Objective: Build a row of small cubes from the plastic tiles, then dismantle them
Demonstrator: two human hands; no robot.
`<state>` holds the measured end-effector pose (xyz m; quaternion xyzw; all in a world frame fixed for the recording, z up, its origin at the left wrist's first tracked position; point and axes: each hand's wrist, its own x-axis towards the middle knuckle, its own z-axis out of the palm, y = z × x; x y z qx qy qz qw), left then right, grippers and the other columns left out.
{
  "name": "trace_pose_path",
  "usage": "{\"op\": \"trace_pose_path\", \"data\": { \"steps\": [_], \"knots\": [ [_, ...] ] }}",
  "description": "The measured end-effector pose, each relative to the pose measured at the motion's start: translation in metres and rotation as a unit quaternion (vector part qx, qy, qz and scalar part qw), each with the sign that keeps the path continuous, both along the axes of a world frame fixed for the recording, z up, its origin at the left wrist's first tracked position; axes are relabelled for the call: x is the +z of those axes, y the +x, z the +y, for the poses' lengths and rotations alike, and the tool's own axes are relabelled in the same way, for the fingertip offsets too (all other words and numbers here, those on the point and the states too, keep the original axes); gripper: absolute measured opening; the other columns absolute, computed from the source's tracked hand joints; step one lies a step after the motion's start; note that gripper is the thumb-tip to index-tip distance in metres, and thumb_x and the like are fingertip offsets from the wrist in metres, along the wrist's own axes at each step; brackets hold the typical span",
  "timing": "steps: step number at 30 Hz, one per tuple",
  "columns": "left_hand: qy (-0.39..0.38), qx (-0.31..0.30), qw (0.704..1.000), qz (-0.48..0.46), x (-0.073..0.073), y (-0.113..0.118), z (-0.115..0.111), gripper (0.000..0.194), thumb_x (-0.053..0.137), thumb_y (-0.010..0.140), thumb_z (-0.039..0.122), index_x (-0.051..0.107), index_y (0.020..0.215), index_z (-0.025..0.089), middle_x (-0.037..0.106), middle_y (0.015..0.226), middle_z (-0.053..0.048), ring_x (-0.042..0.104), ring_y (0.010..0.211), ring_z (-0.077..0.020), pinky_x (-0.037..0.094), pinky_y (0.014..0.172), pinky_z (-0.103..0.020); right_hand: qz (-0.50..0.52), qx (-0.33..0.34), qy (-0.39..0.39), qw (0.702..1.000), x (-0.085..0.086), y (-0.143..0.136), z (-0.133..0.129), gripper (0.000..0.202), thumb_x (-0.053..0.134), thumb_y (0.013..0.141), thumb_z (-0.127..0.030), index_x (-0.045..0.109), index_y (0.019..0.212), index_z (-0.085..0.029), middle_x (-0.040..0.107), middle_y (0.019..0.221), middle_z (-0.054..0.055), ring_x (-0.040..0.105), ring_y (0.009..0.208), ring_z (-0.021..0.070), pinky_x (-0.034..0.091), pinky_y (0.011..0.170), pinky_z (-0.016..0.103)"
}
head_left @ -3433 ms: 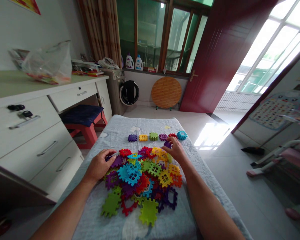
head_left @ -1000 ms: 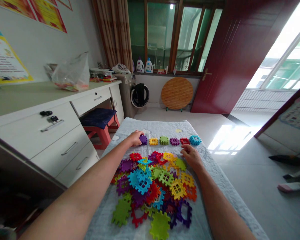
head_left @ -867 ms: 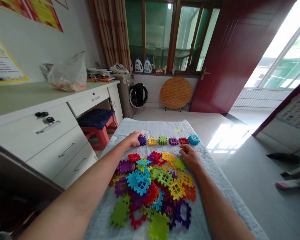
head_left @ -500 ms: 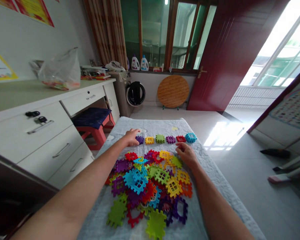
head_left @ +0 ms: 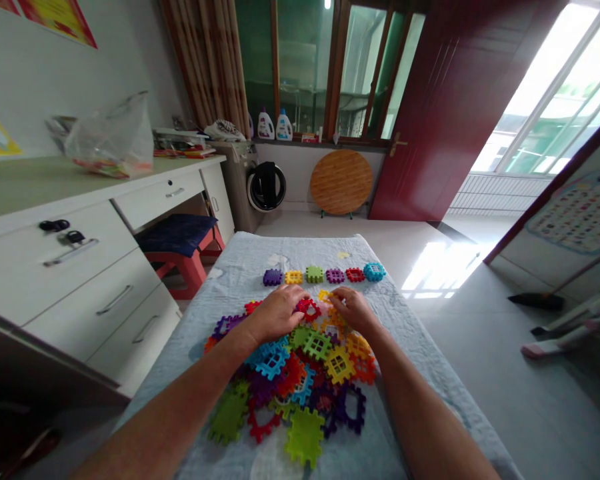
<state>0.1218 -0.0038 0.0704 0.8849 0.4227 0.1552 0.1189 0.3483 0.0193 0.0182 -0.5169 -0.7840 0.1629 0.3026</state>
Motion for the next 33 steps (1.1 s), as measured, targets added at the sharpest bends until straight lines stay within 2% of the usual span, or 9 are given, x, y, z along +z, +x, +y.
{"op": "trace_pose_path", "data": {
  "steps": [5,8,12,17,19,24,29,31,33],
  "knots": [
    [0.001,0.014,1.000,0.000,-0.004,-0.005,-0.020,0.029,0.056,0.079,0.019,0.063,0.107,0.020,0.063,0.114,-0.009,0.054,0.111,-0.0252,0.041,0.100,-0.040,-0.014,-0.083,0.061,0.995,0.001,0.011,0.002,0.024,0.046,0.089,-0.026,0.068,0.086,-0.019,0.063,0.085,0.007,0.058,0.080,0.0174,0.042,0.075,0.028],
    [-0.001,0.032,0.999,-0.023,-0.009,-0.012,-0.027,0.030,0.056,0.078,0.018,0.062,0.108,0.022,0.063,0.114,-0.008,0.054,0.111,-0.0242,0.041,0.100,-0.039,-0.062,-0.039,0.024,0.997,0.004,0.012,-0.001,0.020,0.057,0.084,-0.033,0.069,0.092,-0.019,0.061,0.085,0.006,0.056,0.077,0.0173,0.042,0.074,0.029],
    [0.003,0.073,0.995,-0.067,-0.015,-0.024,-0.027,0.030,0.056,0.077,0.018,0.063,0.107,0.023,0.064,0.112,-0.007,0.056,0.109,-0.0237,0.042,0.100,-0.040,-0.041,0.000,-0.016,0.999,0.011,0.019,-0.005,0.037,0.067,0.076,-0.037,0.061,0.107,-0.018,0.060,0.094,0.006,0.056,0.079,0.0166,0.044,0.072,0.029],
    [0.024,0.133,0.983,-0.122,-0.023,-0.041,-0.023,0.026,0.054,0.080,0.023,0.064,0.103,0.023,0.066,0.112,-0.006,0.058,0.108,-0.0223,0.043,0.100,-0.038,-0.113,0.012,-0.081,0.990,0.015,0.032,-0.009,0.061,0.083,0.052,-0.037,0.058,0.105,-0.018,0.060,0.095,0.005,0.055,0.085,0.0205,0.044,0.076,0.032],
    [0.035,0.155,0.977,-0.139,-0.027,-0.048,-0.022,0.025,0.053,0.080,0.025,0.064,0.103,0.023,0.066,0.110,-0.005,0.060,0.106,-0.0215,0.045,0.098,-0.036,-0.131,0.023,-0.117,0.984,0.014,0.035,-0.010,0.063,0.084,0.049,-0.035,0.058,0.104,-0.019,0.061,0.092,0.004,0.056,0.082,0.0197,0.043,0.075,0.031],
    [0.069,0.190,0.966,-0.160,-0.032,-0.063,-0.020,0.021,0.052,0.082,0.030,0.065,0.097,0.022,0.069,0.103,-0.005,0.063,0.100,-0.0216,0.048,0.094,-0.034,-0.112,0.011,-0.138,0.984,0.017,0.039,-0.009,0.057,0.081,0.053,-0.036,0.059,0.103,-0.020,0.063,0.086,0.001,0.056,0.075,0.0166,0.042,0.068,0.027],
    [0.089,0.213,0.959,-0.165,-0.032,-0.071,-0.018,0.021,0.051,0.082,0.031,0.065,0.096,0.022,0.070,0.099,-0.004,0.065,0.095,-0.0216,0.050,0.091,-0.034,-0.084,-0.025,-0.142,0.986,0.023,0.049,-0.007,0.045,0.074,0.064,-0.037,0.063,0.103,-0.020,0.063,0.079,0.001,0.055,0.067,0.0145,0.040,0.061,0.025],
    [0.089,0.215,0.958,-0.165,-0.033,-0.071,-0.017,0.021,0.051,0.082,0.031,0.065,0.095,0.022,0.070,0.099,-0.005,0.065,0.094,-0.0215,0.050,0.090,-0.034,-0.052,0.015,-0.170,0.984,0.026,0.052,-0.007,0.042,0.072,0.066,-0.036,0.066,0.105,-0.023,0.064,0.079,0.000,0.056,0.066,0.0138,0.042,0.059,0.024],
    [0.088,0.215,0.959,-0.165,-0.034,-0.071,-0.017,0.021,0.050,0.082,0.031,0.065,0.095,0.022,0.070,0.099,-0.005,0.065,0.094,-0.0216,0.050,0.090,-0.034,-0.021,0.086,-0.213,0.973,0.030,0.051,-0.009,0.039,0.071,0.068,-0.037,0.068,0.105,-0.024,0.064,0.080,0.000,0.056,0.066,0.0129,0.042,0.058,0.023]
  ]
}}
